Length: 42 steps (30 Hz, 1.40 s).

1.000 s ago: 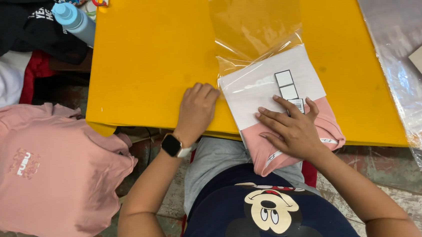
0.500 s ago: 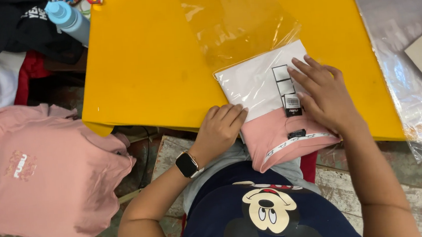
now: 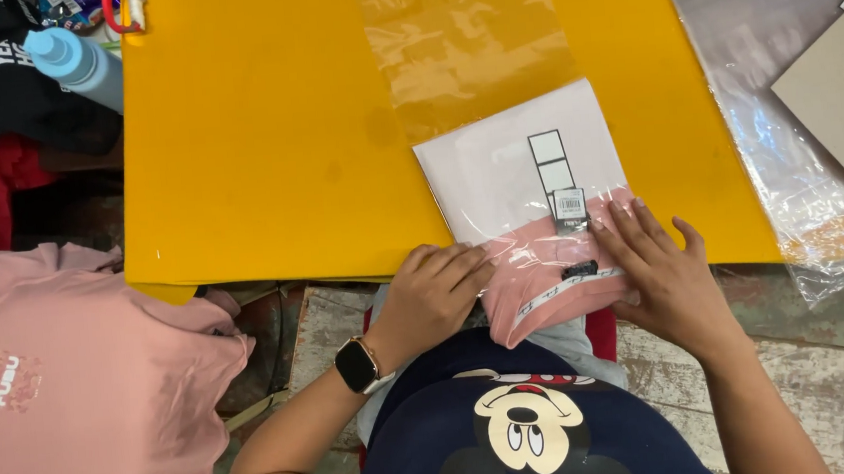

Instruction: Folding a pink t-shirt using a cardboard template and placing it into a clear plastic bag

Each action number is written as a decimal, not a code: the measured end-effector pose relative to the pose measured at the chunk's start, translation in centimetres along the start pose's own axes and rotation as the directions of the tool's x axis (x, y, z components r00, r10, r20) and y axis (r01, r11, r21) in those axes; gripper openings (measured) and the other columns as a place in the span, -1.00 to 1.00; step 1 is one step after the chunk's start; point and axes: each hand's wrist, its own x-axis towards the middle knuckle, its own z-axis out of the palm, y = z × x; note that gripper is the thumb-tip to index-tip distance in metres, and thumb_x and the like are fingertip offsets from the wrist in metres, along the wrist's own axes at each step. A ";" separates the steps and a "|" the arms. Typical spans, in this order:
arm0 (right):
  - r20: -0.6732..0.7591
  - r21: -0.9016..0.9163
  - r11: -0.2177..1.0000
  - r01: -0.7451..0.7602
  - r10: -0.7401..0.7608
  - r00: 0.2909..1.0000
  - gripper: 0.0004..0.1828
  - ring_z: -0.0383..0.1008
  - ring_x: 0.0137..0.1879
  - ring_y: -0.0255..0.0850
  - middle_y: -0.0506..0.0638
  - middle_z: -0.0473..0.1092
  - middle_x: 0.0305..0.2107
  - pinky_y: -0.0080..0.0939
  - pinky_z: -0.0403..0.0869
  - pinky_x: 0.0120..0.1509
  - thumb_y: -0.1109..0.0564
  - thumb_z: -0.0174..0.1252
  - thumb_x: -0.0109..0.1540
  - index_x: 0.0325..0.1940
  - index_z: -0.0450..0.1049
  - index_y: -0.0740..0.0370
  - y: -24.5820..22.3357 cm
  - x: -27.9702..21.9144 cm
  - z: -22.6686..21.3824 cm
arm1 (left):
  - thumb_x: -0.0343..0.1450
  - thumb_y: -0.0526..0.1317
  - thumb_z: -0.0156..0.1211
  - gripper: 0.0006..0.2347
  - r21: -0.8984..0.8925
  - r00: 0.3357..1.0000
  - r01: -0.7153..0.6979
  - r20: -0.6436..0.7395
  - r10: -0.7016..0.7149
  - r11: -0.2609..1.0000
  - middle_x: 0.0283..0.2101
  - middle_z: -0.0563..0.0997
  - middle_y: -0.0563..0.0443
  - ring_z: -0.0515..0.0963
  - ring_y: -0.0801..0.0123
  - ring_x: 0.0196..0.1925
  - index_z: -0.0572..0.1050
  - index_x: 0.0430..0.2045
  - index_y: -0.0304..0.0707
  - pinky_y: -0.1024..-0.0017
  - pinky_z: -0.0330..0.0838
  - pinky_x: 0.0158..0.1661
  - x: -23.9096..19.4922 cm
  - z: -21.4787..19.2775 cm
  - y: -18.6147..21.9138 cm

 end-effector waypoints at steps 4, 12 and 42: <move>-0.078 0.043 0.998 0.053 -0.049 0.996 0.06 0.22 0.57 -0.12 -0.10 0.22 0.48 0.12 0.32 0.35 0.04 0.37 -0.01 0.57 0.16 -0.12 1.1 1.3 -0.9 | 0.49 -0.32 0.15 -0.81 0.012 1.000 0.029 -0.008 -0.029 1.000 0.03 0.69 -0.04 0.66 0.23 0.04 0.60 -0.05 -0.21 0.30 0.47 -0.02 0.5 1.0 -1.3; -0.644 0.116 0.992 -0.044 0.109 0.757 -0.23 0.50 0.23 0.07 0.10 0.54 0.05 0.17 0.32 0.38 -0.16 0.50 0.15 0.37 0.52 0.19 2.4 5.9 4.4 | 0.50 -0.26 0.09 -0.83 0.119 0.989 0.017 -0.146 0.000 0.993 -0.02 0.64 -0.07 0.65 0.07 0.02 0.61 -0.11 -0.17 0.09 0.48 -0.02 0.8 3.1 -2.5; -0.054 0.998 0.067 0.019 0.575 0.816 -0.72 0.52 0.06 0.19 0.23 0.45 -0.09 0.24 0.46 0.10 0.18 0.10 0.32 0.08 0.48 0.36 -3.1 3.5 6.6 | 0.56 -0.16 -0.08 -0.51 0.046 0.936 -0.101 0.344 0.079 0.994 0.50 0.23 -0.09 0.19 -0.12 0.53 0.10 0.47 0.00 -0.21 0.22 0.28 6.4 9.3 1.0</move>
